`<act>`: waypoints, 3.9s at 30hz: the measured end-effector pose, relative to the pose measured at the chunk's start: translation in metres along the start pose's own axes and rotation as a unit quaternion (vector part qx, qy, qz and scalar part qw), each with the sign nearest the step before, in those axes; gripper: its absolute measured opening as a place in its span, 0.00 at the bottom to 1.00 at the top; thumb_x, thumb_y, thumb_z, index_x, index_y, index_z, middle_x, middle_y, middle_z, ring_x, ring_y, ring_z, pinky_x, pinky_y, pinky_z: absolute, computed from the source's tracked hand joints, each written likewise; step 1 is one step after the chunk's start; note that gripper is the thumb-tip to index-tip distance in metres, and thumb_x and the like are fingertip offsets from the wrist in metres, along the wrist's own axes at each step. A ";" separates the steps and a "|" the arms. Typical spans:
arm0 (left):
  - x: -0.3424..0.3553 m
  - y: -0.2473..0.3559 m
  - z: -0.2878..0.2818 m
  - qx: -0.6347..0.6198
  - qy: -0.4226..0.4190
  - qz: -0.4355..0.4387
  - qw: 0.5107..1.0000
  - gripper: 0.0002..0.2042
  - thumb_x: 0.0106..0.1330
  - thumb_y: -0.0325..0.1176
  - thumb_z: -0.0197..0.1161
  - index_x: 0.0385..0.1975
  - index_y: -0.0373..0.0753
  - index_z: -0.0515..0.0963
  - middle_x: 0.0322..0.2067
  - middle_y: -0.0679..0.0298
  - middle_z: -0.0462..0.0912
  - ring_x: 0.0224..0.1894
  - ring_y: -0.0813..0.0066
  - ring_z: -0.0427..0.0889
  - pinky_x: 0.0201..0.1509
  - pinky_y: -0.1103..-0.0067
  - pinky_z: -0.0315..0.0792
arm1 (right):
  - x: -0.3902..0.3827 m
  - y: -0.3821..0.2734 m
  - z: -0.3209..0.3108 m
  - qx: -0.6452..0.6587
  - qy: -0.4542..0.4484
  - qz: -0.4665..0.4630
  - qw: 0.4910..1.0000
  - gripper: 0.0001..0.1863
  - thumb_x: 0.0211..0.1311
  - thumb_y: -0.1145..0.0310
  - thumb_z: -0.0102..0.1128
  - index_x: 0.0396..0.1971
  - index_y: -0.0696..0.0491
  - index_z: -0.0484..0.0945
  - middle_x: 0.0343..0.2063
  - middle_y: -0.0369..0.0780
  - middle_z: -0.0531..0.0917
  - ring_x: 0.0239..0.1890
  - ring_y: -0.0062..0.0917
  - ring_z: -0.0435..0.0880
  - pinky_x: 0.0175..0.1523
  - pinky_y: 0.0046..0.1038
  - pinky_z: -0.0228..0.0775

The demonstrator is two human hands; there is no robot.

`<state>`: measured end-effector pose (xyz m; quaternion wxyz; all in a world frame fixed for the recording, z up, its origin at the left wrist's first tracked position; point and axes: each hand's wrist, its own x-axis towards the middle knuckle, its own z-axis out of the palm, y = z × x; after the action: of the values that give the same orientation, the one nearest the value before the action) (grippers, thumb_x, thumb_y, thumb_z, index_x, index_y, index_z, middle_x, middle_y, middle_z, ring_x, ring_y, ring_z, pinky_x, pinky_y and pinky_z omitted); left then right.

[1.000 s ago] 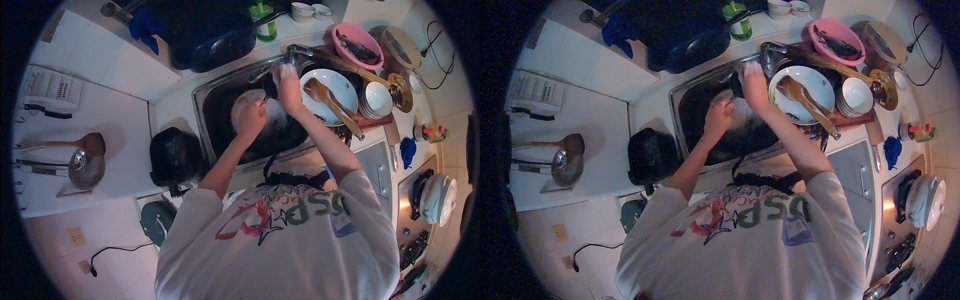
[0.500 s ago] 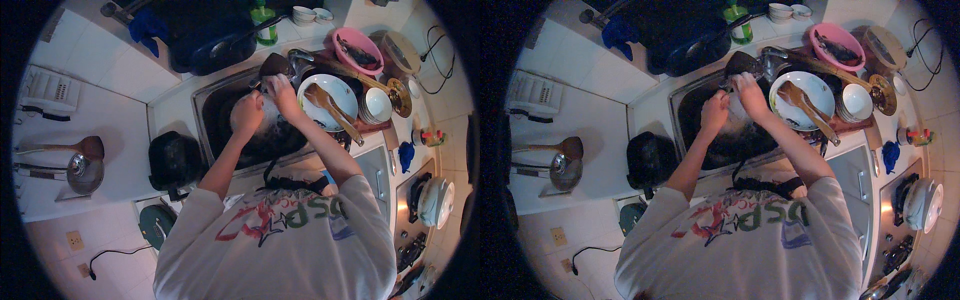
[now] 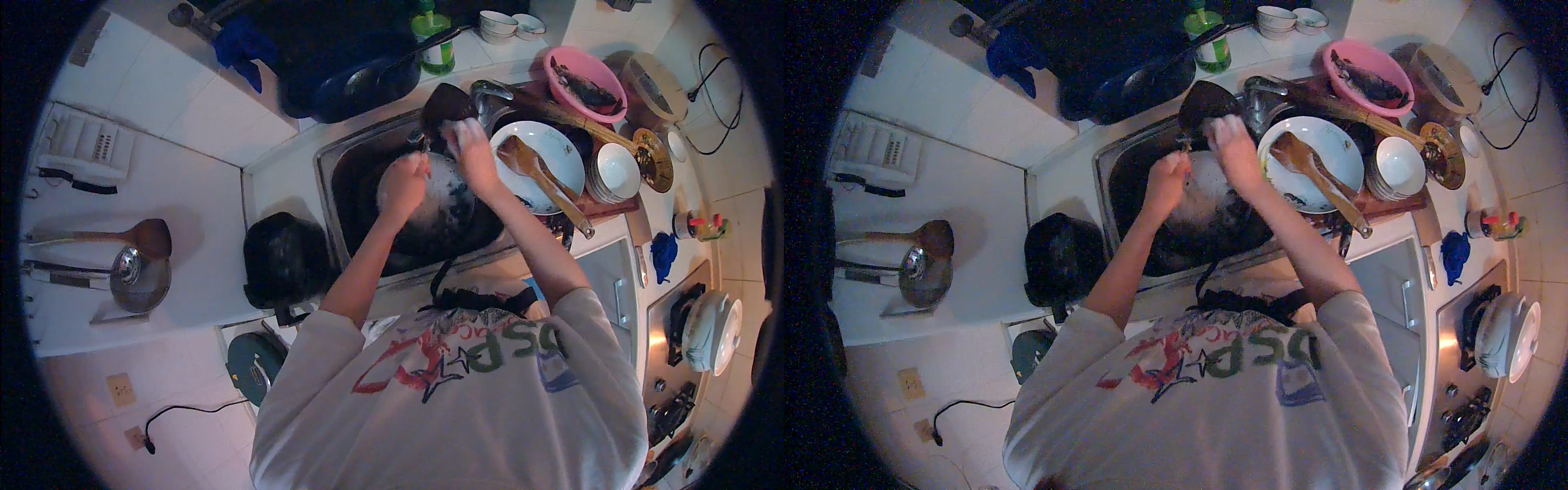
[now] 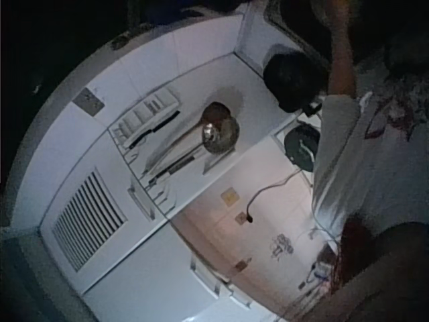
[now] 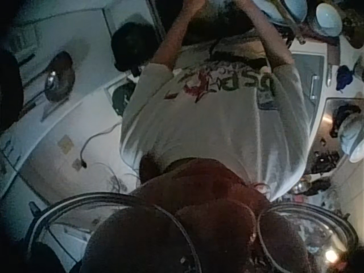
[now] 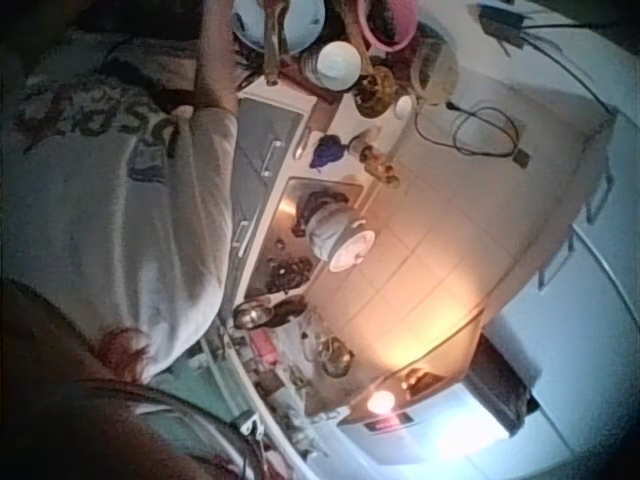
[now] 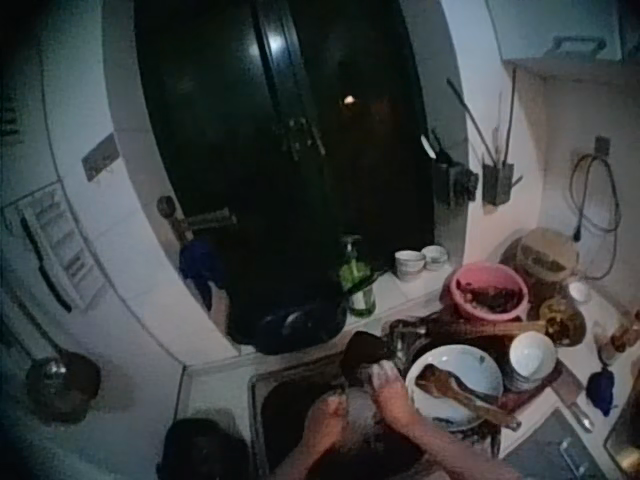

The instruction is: The person washes several kitchen items in a sink using a sponge and running water. They scrub and rinse a wooden spoon, a metal ladle, and a small metal strainer, then place the cleaned items on the counter beside the sink.

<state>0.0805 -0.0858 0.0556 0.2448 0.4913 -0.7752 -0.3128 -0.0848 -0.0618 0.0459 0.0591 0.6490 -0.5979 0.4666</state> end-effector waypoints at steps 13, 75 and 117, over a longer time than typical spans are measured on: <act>-0.002 0.018 -0.002 -0.230 -0.046 -0.075 0.969 0.18 0.71 0.42 0.47 0.19 0.42 0.69 0.15 0.76 0.63 0.18 0.86 0.59 0.22 0.83 0.53 | 0.021 -0.008 -0.020 -0.095 0.083 -0.085 0.988 0.13 0.47 0.70 0.64 0.35 0.51 0.73 0.41 0.42 0.73 0.47 0.39 0.71 0.49 0.39 0.61; -0.005 0.023 -0.024 -0.276 -0.094 0.008 0.957 0.16 0.72 0.44 0.46 0.28 0.39 0.72 0.11 0.74 0.59 0.11 0.86 0.56 0.14 0.84 0.50 | 0.039 -0.058 -0.004 0.782 -0.037 0.338 0.523 0.13 0.66 0.68 0.50 0.49 0.53 0.67 0.40 0.38 0.76 0.45 0.32 0.79 0.48 0.37 0.74; -0.046 0.001 -0.013 -0.106 -0.043 -0.070 0.991 0.16 0.69 0.40 0.47 0.42 0.32 0.71 0.21 0.53 0.77 0.24 0.59 0.80 0.29 0.68 0.73 | 0.041 -0.046 0.051 0.699 0.026 0.525 0.485 0.19 0.69 0.48 0.33 0.28 0.41 0.71 0.14 0.30 0.69 0.10 0.21 0.64 0.14 0.23 0.55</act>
<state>0.1070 -0.0466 0.0624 0.2395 0.5017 -0.7114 -0.4298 -0.0255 -0.1108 0.0674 -0.6540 0.0301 -0.3032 0.6924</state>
